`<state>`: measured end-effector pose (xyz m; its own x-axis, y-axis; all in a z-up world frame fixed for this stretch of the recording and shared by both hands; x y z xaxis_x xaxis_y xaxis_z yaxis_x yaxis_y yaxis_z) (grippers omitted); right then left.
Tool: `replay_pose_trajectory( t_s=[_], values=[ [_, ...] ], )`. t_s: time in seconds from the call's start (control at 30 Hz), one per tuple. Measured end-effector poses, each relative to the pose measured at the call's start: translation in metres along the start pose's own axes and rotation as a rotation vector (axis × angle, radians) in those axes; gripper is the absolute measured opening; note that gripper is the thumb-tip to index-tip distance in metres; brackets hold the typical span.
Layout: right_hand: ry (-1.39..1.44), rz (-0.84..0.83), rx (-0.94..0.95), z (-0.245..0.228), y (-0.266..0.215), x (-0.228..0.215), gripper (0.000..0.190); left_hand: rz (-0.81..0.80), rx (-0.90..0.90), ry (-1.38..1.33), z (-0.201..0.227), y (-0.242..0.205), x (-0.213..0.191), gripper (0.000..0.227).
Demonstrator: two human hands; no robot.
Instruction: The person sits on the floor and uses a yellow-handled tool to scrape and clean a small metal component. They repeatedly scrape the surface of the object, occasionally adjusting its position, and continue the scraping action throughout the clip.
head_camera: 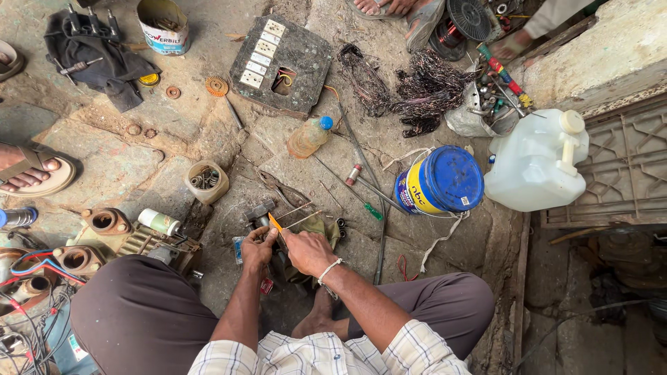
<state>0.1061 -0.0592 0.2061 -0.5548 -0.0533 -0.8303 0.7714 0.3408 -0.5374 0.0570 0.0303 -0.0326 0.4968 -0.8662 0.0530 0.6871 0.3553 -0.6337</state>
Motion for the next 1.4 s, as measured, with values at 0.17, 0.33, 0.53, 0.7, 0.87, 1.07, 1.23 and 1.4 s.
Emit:
replay_pose_trajectory(
  t_s=[0.17, 0.33, 0.53, 0.7, 0.87, 1.07, 1.23, 1.4],
  values=[
    [-0.011, -0.005, -0.009, -0.001, 0.001, 0.001, 0.030, 0.001, -0.006, 0.024, 0.001, 0.001, -0.001, 0.048],
    [-0.015, -0.058, 0.020, 0.001, 0.001, 0.005, 0.039, -0.003, -0.043, 0.048, 0.003, -0.003, -0.001, 0.048],
    [-0.002, -0.030, -0.001, 0.000, 0.001, 0.004, 0.045, -0.008, -0.050, 0.002, 0.006, -0.006, 0.000, 0.049],
    [0.004, -0.047, 0.015, 0.002, 0.001, 0.005, 0.043, -0.009, -0.050, -0.038, 0.009, -0.008, 0.001, 0.049],
    [0.005, -0.039, 0.017, -0.002, 0.000, 0.002, 0.037, 0.000, -0.053, -0.005, 0.012, -0.009, -0.001, 0.048],
    [0.012, -0.030, 0.021, -0.001, -0.002, 0.000, 0.035, 0.002, -0.037, -0.007, 0.015, -0.010, 0.000, 0.047],
    [0.013, -0.021, 0.006, -0.003, -0.001, -0.001, 0.032, 0.001, -0.073, -0.018, 0.015, -0.013, -0.001, 0.047],
    [0.011, -0.018, 0.003, -0.002, -0.003, -0.001, 0.031, -0.004, -0.074, -0.017, 0.018, -0.015, 0.000, 0.045]
  ],
)
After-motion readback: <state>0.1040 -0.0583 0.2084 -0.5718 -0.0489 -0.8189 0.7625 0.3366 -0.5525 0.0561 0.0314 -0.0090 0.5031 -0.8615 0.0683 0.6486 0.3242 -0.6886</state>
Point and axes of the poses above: each hand's wrist, its own y-axis towards the middle knuckle, its own x-axis out of the palm, z = x × y, the point moved 8 cm from there along y, towards the middle knuckle, and after that the axes turned 9 degrees about x, right-handed, at the moved point
